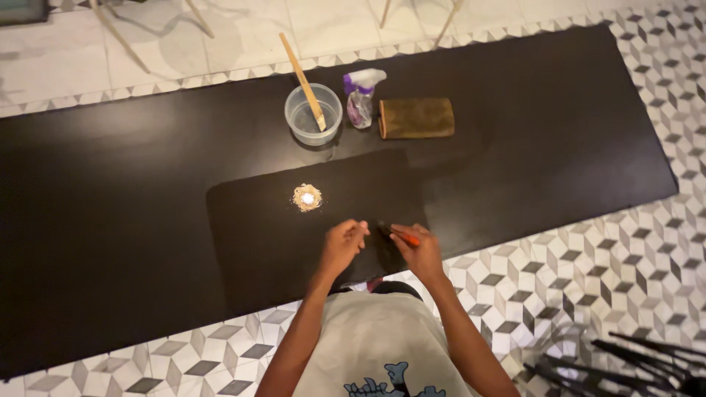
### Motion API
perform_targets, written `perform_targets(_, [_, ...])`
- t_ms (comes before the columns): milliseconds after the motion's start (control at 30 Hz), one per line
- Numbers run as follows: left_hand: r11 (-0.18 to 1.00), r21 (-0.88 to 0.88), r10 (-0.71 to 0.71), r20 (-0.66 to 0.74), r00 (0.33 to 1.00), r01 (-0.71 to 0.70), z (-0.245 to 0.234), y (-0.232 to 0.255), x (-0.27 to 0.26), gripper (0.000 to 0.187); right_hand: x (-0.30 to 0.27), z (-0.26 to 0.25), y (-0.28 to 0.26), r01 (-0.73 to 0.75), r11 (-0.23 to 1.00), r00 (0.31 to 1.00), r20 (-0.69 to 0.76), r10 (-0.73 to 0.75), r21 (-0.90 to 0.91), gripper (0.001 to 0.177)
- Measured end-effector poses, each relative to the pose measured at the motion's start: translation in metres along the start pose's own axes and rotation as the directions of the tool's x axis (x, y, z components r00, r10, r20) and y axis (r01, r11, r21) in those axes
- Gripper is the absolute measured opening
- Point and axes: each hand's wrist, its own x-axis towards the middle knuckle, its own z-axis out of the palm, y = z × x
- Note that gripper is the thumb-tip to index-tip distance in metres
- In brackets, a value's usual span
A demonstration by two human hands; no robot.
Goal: The person applies a liquid substance to a dark surface using a brush, then picks up and folds a flexible brown material.
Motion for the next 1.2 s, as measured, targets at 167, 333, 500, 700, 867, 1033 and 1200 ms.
perform_targets(167, [0.961,0.045,-0.276,0.144,0.95,0.272,0.019,0.02,0.003,0.046,0.025,-0.004,0.0,0.056,0.958,0.992,0.091,-0.085,0.281,0.026])
perform_targets(333, [0.965,-0.078,-0.245,0.052,0.968,0.249,0.03,0.034,0.005,0.047,0.048,0.003,0.012,-0.231,0.711,0.92,0.387,-0.062,0.664,0.037])
perform_targets(500, [0.965,-0.182,-0.213,-0.109,0.971,0.191,0.039,0.02,0.014,0.044,0.063,0.009,0.011,-0.366,0.578,0.889,0.458,-0.016,0.73,0.039])
perform_targets(700, [0.951,-0.303,-0.184,-0.398,0.899,0.06,0.045,0.003,0.045,0.038,0.095,0.011,0.015,-0.366,0.632,0.861,0.506,-0.048,0.683,0.022])
perform_targets(867, [0.949,-0.316,-0.186,-0.514,0.837,0.017,0.038,-0.001,0.074,0.034,0.133,0.019,0.031,-0.072,0.917,0.874,0.469,-0.132,0.392,0.025])
perform_targets(1033, [0.979,-0.18,-0.015,-0.535,0.845,-0.096,0.025,0.015,0.116,0.032,0.172,0.025,0.001,0.507,0.862,0.829,0.269,-0.49,0.006,0.025])
perform_targets(1200, [0.942,0.335,0.202,-0.597,0.777,0.012,-0.013,0.052,0.141,0.02,0.223,0.026,-0.034,0.359,0.858,0.915,0.32,-0.246,-0.366,0.028])
